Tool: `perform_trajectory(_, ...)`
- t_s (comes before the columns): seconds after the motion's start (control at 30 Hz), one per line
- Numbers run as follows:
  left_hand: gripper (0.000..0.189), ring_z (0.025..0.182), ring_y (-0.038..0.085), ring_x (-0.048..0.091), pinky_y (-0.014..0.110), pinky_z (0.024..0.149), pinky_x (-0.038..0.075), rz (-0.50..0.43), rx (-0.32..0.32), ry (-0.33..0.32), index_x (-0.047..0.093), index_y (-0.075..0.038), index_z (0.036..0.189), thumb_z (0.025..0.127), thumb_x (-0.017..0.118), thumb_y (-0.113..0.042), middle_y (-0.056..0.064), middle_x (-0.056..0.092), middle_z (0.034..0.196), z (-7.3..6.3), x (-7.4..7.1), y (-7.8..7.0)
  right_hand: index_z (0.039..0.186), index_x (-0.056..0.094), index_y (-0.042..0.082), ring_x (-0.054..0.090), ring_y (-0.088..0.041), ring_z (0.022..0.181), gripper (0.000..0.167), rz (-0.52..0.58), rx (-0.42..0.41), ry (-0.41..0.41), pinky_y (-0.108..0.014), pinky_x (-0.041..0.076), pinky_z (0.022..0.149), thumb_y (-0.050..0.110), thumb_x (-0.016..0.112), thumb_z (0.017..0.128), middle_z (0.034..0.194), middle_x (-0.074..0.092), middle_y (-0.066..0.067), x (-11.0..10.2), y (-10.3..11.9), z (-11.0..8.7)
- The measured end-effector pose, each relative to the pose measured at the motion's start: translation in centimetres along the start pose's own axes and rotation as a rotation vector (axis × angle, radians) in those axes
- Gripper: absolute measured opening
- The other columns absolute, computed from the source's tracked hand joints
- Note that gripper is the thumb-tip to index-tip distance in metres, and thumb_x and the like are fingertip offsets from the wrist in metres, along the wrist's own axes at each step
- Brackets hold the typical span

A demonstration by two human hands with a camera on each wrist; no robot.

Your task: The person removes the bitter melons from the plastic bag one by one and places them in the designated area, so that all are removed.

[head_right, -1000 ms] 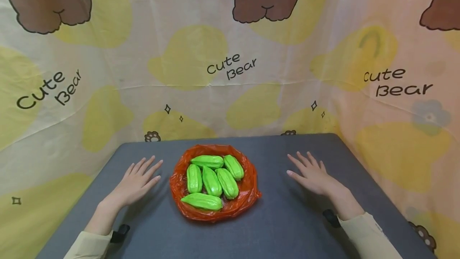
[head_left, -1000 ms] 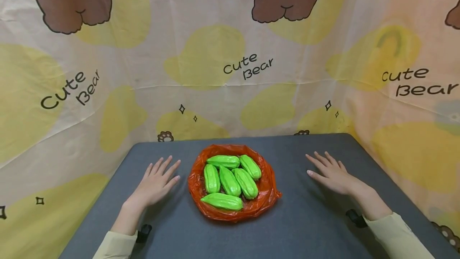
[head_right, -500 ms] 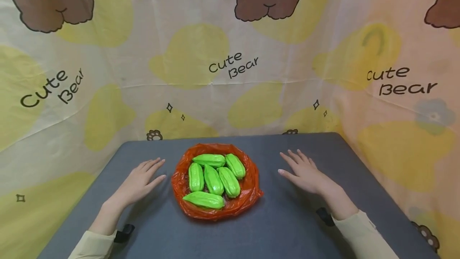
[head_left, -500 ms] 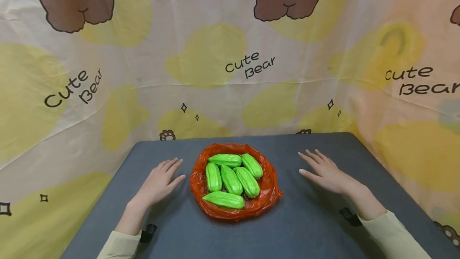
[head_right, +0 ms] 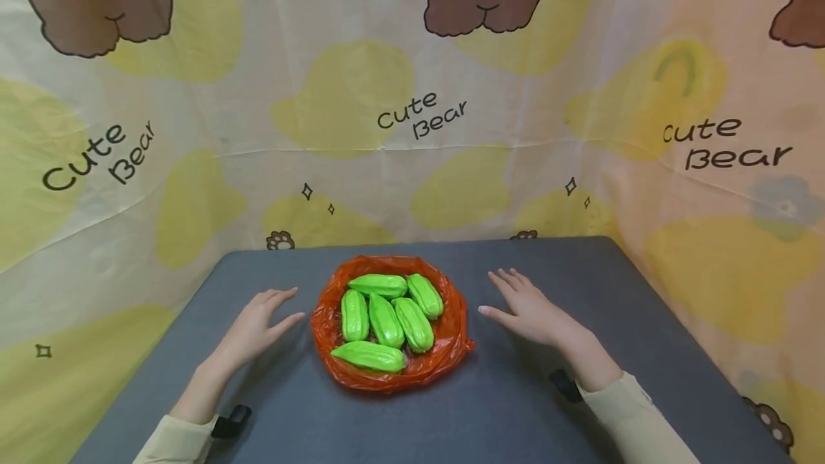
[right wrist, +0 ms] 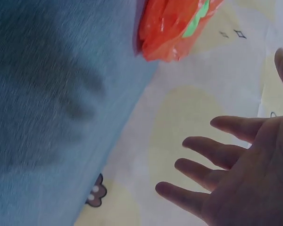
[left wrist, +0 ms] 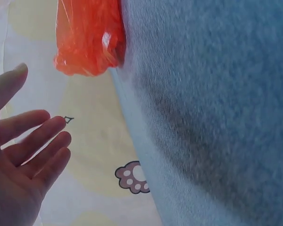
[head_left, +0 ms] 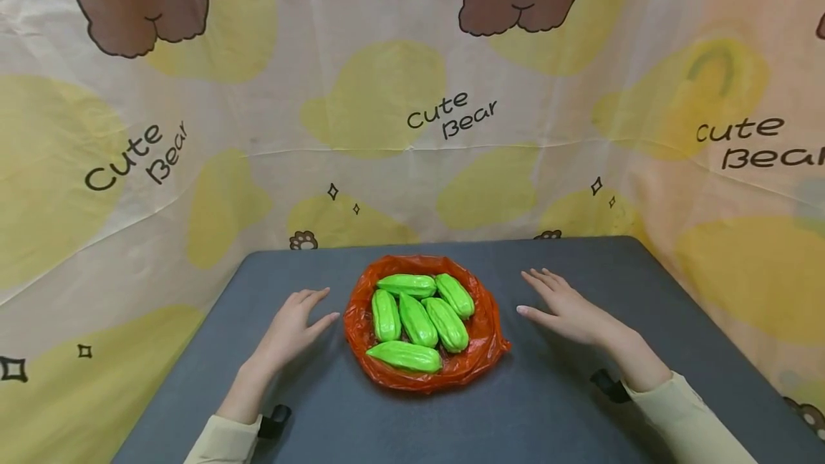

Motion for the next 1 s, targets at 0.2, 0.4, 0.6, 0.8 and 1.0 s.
perform_trajectory(0.2,0.047,0.093,0.026,0.059,0.043,0.078,0.051,-0.090,-0.024,-0.068,0.063,-0.002,0.120,0.081,0.075,-0.025,0.011,0.063,0.103,-0.3,0.4,-0.5,0.150,0.025,0.008,0.018,-0.044,0.141,0.080,0.041,-0.010,-0.004,-0.064,0.021,0.108,0.059,0.045,0.092,0.154,0.023,-0.021,0.7,0.9,0.4)
perform_trajectory(0.4,0.046,0.091,0.025,0.062,0.040,0.078,0.053,-0.187,-0.115,-0.056,0.065,-0.004,0.118,0.080,0.076,-0.028,0.010,0.064,0.100,-0.2,0.9,-0.7,0.148,0.030,0.007,0.032,-0.042,0.136,0.079,0.030,-0.003,-0.074,-0.060,0.029,0.106,0.058,0.048,0.091,0.150,0.032,-0.021,1.1,2.0,0.8)
perform_trajectory(0.6,0.046,0.091,0.022,0.065,0.036,0.079,0.055,-0.322,-0.247,-0.015,0.066,-0.008,0.118,0.079,0.076,-0.030,0.010,0.065,0.103,0.1,0.9,-0.5,0.145,0.037,0.005,0.043,-0.041,0.129,0.075,0.011,-0.001,-0.175,-0.058,0.036,0.102,0.051,0.058,0.089,0.143,0.044,-0.021,1.5,3.1,1.3)
perform_trajectory(0.8,0.046,0.094,0.021,0.065,0.035,0.079,0.054,-0.439,-0.347,0.047,0.067,-0.011,0.117,0.078,0.077,-0.035,0.013,0.067,0.108,0.0,1.0,-0.4,0.142,0.040,0.002,0.046,-0.039,0.127,0.073,0.043,-0.006,-0.186,-0.056,0.040,0.100,0.042,0.065,0.087,0.141,0.046,-0.021,2.2,4.4,1.6)
perform_trajectory(1.0,0.046,0.092,0.020,0.065,0.034,0.078,0.054,-0.476,-0.401,0.068,0.067,-0.008,0.115,0.077,0.078,-0.032,0.012,0.068,0.107,-0.2,1.6,-0.7,0.140,0.042,0.001,0.050,-0.036,0.124,0.073,0.110,-0.042,-0.190,-0.053,0.043,0.097,0.041,0.067,0.085,0.138,0.050,-0.019,2.9,5.7,1.8)
Point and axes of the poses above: each hand's wrist, its own z-axis towards the middle knuckle, its own x-axis out of the palm, y = z × x, the point moved 3 cm from there along z, towards the middle knuckle
